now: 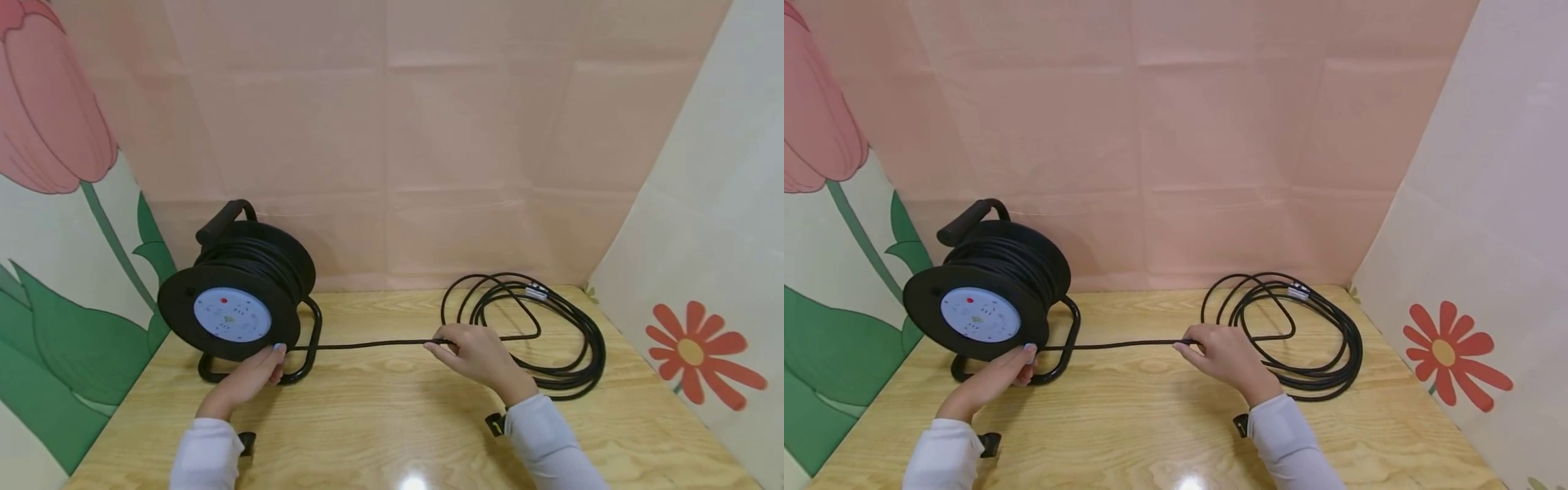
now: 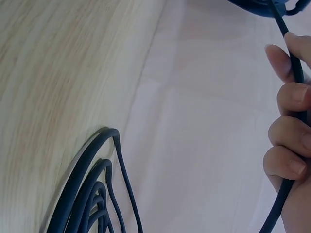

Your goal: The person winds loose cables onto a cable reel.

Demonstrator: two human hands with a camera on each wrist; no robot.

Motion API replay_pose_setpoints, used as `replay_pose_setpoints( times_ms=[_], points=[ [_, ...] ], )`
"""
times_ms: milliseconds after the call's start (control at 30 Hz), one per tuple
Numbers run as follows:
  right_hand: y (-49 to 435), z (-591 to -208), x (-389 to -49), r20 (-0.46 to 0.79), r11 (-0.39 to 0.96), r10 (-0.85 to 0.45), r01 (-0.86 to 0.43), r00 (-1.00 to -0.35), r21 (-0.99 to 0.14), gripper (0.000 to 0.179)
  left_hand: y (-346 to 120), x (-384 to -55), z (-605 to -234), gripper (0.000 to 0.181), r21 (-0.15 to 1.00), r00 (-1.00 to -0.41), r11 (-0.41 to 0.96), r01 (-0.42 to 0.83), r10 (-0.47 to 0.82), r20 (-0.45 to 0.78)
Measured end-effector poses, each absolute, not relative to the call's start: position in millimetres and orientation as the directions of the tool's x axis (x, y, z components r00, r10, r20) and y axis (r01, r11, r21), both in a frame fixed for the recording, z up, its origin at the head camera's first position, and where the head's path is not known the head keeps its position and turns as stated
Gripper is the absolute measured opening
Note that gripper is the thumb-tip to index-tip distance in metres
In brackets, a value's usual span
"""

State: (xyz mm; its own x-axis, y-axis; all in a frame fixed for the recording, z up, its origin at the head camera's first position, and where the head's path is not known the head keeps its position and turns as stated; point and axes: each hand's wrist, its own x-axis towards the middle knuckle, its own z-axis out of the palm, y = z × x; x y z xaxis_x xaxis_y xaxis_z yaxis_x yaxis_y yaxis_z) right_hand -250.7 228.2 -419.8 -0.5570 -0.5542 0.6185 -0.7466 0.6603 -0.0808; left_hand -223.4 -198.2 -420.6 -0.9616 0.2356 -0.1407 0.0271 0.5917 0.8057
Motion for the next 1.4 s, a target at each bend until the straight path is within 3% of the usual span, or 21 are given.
replay_pose_setpoints(
  times_ms=[200,433,900,1167,1400],
  points=[
    [225,-419,-249,0.608,0.646,-0.562,-0.757,-0.561,-0.101,0.005,-204,-225,-428,0.048,0.875,-0.952,0.483,0.036,0.282,-0.116],
    [217,-415,-244,0.607,0.629,-0.578,-0.771,-0.545,-0.094,0.003,-217,-232,-446,0.049,0.914,-0.967,0.404,0.038,0.245,-0.069],
    [202,-400,-254,0.499,0.646,-0.618,-0.754,-0.608,-0.118,0.012,-238,-234,-451,0.055,0.930,-0.955,0.363,-0.056,0.251,-0.156],
    [196,-396,-257,0.457,0.654,-0.640,-0.750,-0.617,-0.096,0.015,-240,-231,-450,0.053,0.916,-0.974,0.381,-0.125,0.127,-0.185],
    [189,-399,-261,0.511,0.652,-0.645,-0.758,-0.568,-0.019,0.011,-243,-230,-450,0.047,0.907,-0.978,0.376,-0.188,0.011,-0.207]
  ],
)
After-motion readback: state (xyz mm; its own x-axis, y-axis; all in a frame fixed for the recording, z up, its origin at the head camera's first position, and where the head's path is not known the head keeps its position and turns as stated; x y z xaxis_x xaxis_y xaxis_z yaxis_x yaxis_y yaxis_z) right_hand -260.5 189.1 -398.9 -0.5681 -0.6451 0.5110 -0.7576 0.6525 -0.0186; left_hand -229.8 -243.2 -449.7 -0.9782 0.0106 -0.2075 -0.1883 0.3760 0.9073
